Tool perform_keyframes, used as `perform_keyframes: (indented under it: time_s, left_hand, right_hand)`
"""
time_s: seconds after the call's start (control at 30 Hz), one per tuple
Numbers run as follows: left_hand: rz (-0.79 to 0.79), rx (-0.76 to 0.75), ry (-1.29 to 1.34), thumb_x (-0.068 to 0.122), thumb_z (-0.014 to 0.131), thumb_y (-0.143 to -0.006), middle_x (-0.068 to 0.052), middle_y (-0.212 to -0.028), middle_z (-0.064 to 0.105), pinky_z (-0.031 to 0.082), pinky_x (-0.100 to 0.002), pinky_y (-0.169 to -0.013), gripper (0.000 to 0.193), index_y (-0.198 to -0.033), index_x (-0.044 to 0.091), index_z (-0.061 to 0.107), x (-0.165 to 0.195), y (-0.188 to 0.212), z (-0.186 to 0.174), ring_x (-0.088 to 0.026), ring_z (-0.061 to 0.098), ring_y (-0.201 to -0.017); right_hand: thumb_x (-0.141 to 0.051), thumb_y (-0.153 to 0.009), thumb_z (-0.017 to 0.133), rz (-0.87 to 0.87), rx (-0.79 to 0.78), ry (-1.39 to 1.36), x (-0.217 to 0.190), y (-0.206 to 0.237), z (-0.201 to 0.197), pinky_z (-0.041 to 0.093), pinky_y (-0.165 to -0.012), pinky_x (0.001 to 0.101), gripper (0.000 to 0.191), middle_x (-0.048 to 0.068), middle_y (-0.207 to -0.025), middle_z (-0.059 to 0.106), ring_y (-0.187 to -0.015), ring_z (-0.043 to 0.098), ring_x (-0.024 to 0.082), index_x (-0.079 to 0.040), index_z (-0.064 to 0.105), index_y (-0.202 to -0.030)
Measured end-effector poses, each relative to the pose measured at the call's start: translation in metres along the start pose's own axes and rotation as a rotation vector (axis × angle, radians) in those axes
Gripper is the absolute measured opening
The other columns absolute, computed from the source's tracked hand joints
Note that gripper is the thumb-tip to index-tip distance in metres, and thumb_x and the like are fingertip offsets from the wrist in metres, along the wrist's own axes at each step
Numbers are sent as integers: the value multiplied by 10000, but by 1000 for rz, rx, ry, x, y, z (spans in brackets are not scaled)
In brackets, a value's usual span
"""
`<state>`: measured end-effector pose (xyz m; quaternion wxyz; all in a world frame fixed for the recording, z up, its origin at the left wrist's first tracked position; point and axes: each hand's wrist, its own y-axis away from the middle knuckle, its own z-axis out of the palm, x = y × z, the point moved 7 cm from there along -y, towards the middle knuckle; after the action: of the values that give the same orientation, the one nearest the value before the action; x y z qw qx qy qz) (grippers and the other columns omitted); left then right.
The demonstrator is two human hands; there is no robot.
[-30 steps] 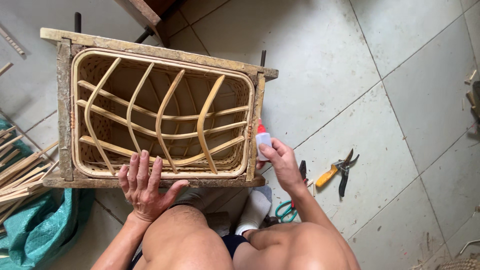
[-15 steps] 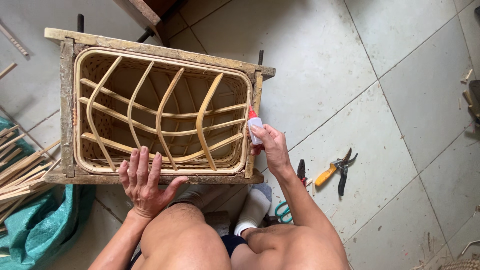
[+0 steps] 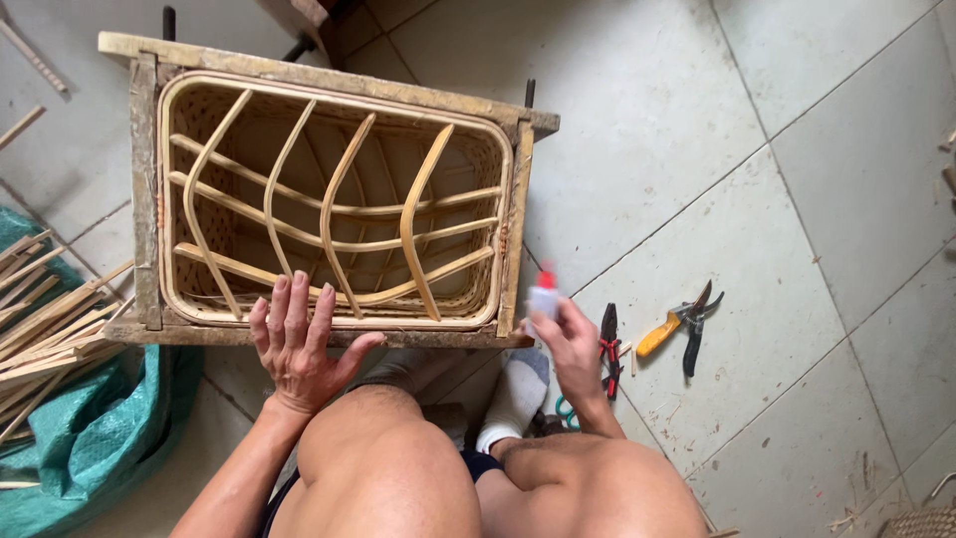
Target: The person sits on the floor assembling a woven basket frame in a wooden jig, fitting curved bamboo ribs into the rim, applying glue along the rim with a squeeze bottle, tapping ribs with a hammer, trimming with pliers, and repositioning ribs by hand.
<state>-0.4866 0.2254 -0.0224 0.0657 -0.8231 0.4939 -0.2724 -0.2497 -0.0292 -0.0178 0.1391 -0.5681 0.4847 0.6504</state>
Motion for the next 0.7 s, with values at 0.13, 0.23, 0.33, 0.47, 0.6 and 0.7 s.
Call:
perform_keyframes:
  time_s: [0.13, 0.23, 0.33, 0.47, 0.6, 0.7]
  left_hand:
    - [29, -11, 7, 620, 784, -900, -208, -1558, 492, 258, -547, -1234, 825, -1464, 52, 586, 0, 0, -2, -358, 405, -1492]
    - [31, -37, 23, 601, 791, -902, -212, -1559, 491, 263, -551, -1239, 825, -1467, 37, 581, 0, 2, -4, -372, 401, -1501]
    - [58, -61, 33, 590, 796, -892, -221, -1573, 465, 264, -560, -1241, 850, -1478, 21, 559, 0, 5, -5, -387, 391, -1506]
    - [85, -100, 97, 547, 797, -909, -224, -1636, 372, 250, -568, -1295, 877, -1545, 43, 465, -10, 10, -14, -387, 334, -1550]
    - [40, -83, 47, 494, 795, -893, -229, -1671, 325, 223, -597, -1313, 914, -1584, 44, 401, -36, 9, -43, -400, 295, -1567]
    - [-29, -78, -64, 433, 808, -926, -235, -1691, 331, 238, -599, -1321, 877, -1598, 32, 411, -54, 14, -71, -411, 295, -1600]
  right_hand:
    - [-139, -959, 658, -87, 318, -102, 37, 52, -64, 584, -995, 363, 385, 223, -1182, 721, -1083, 726, 235, 44, 579, -1288]
    - [-66, -956, 694, -173, 603, -43, 75, 80, -124, 565, -998, 340, 352, 206, -1235, 701, -1121, 697, 209, 41, 575, -1269]
    - [-49, -941, 734, -57, 872, 134, 128, 108, -186, 573, -935, 320, 347, 163, -1190, 706, -1060, 695, 181, 22, 620, -1261]
    - [-57, -989, 747, -83, 1018, 173, 184, 139, -253, 575, -933, 304, 256, 149, -1168, 723, -1051, 710, 175, 46, 632, -1192]
    - [-57, -950, 797, -65, 1174, 107, 209, 148, -307, 578, -889, 299, 316, 114, -1091, 707, -987, 705, 168, 28, 544, -1119]
    - [-56, -945, 840, -51, 1227, 189, 199, 135, -326, 554, -877, 318, 334, 97, -1083, 687, -961, 667, 174, 17, 572, -1130]
